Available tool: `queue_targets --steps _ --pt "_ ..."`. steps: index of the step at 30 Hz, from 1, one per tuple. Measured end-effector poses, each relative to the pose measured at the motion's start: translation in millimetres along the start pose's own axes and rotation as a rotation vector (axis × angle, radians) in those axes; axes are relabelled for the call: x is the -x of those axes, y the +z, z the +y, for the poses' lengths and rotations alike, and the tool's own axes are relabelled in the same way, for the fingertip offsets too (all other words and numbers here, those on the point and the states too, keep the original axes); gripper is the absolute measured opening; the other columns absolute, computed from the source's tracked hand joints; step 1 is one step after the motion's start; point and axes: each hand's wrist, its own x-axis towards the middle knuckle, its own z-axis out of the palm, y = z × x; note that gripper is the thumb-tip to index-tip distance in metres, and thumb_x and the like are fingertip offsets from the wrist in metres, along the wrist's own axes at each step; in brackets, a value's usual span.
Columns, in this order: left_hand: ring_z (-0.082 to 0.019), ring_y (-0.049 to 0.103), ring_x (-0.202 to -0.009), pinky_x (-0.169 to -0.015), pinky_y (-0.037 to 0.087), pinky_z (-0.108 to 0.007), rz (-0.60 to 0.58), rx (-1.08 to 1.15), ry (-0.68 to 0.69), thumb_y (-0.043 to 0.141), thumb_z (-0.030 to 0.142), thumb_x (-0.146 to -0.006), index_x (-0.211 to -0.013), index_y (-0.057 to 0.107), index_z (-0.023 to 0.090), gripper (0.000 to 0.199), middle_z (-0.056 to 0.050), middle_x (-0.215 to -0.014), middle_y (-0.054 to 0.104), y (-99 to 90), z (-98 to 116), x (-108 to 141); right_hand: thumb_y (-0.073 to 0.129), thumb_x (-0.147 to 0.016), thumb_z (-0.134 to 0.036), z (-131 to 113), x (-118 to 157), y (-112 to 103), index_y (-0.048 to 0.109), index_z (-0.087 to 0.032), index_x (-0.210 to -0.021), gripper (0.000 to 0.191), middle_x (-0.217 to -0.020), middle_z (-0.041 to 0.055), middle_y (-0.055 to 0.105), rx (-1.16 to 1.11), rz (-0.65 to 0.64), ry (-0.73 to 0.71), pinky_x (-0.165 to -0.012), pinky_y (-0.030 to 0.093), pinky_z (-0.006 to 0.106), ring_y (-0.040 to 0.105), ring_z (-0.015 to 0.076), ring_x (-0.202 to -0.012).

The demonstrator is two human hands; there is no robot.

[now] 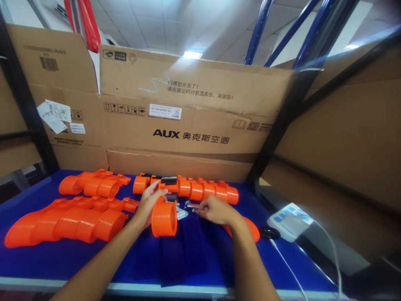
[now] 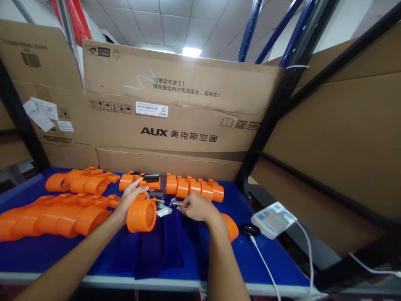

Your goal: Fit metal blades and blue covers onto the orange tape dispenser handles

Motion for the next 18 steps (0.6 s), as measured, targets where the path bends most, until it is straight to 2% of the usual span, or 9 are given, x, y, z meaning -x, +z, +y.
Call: queue_targets --steps 4,9,12,14,18 --pt "-0.010 0.055 -0.050 -0.051 0.045 -0.021 -0.005 0.003 0.005 0.080 0.026 -0.069 -0.118 0.062 0.015 0.054 0.001 -0.069 0.065 -0.4 -1.3 -0.1 0.059 -0.076 -0.019 0.1 -3.1 3.1 0.070 -0.019 -0.064 0.017 -0.061 0.0013 0.067 -0.001 0.074 -0.024 -0.052 0.032 0.024 0.057 0.0148 -0.059" --pt "-0.010 0.056 -0.051 -0.052 0.045 -0.021 -0.009 -0.021 0.028 0.079 0.027 -0.070 -0.122 0.061 0.015 0.057 0.000 -0.072 0.066 -1.8 -2.8 -2.4 0.057 -0.076 -0.017 -0.5 -5.0 -2.8 0.066 -0.018 -0.067 0.012 -0.057 0.0000 0.063 -0.124 0.249 -0.027 -0.050 0.032 0.023 0.054 0.0135 -0.053" --pt "-0.009 0.056 -0.052 -0.053 0.045 -0.022 -0.006 -0.060 0.046 0.080 0.028 -0.069 -0.122 0.062 0.014 0.058 -0.003 -0.082 0.070 -2.0 -3.1 -4.0 0.054 -0.086 -0.025 -5.3 -5.9 -2.2 0.063 -0.018 -0.079 0.014 -0.056 -0.0007 0.063 -0.383 0.309 -0.056 -0.046 0.035 0.022 0.053 0.0123 -0.046" --pt "-0.009 0.055 -0.051 -0.052 0.045 -0.022 -0.010 -0.080 0.048 0.081 0.030 -0.069 -0.123 0.063 0.014 0.059 -0.003 -0.081 0.070 -1.9 -3.5 -4.5 0.054 -0.091 -0.035 -10.7 -7.5 1.8 0.061 -0.019 -0.086 0.018 -0.064 0.0015 0.069 -0.597 0.314 -0.099 -0.044 0.040 0.022 0.057 0.0126 -0.046" --pt "-0.010 0.056 -0.051 -0.052 0.044 -0.022 -0.013 -0.108 0.065 0.079 0.031 -0.071 -0.127 0.061 0.013 0.061 0.000 -0.068 0.066 -2.6 -5.4 -4.5 0.066 -0.086 -0.048 -21.1 -11.6 10.3 0.058 -0.020 -0.095 0.030 -0.080 0.0050 0.075 -0.952 0.325 -0.145 -0.048 0.054 0.026 0.071 0.0187 -0.060"
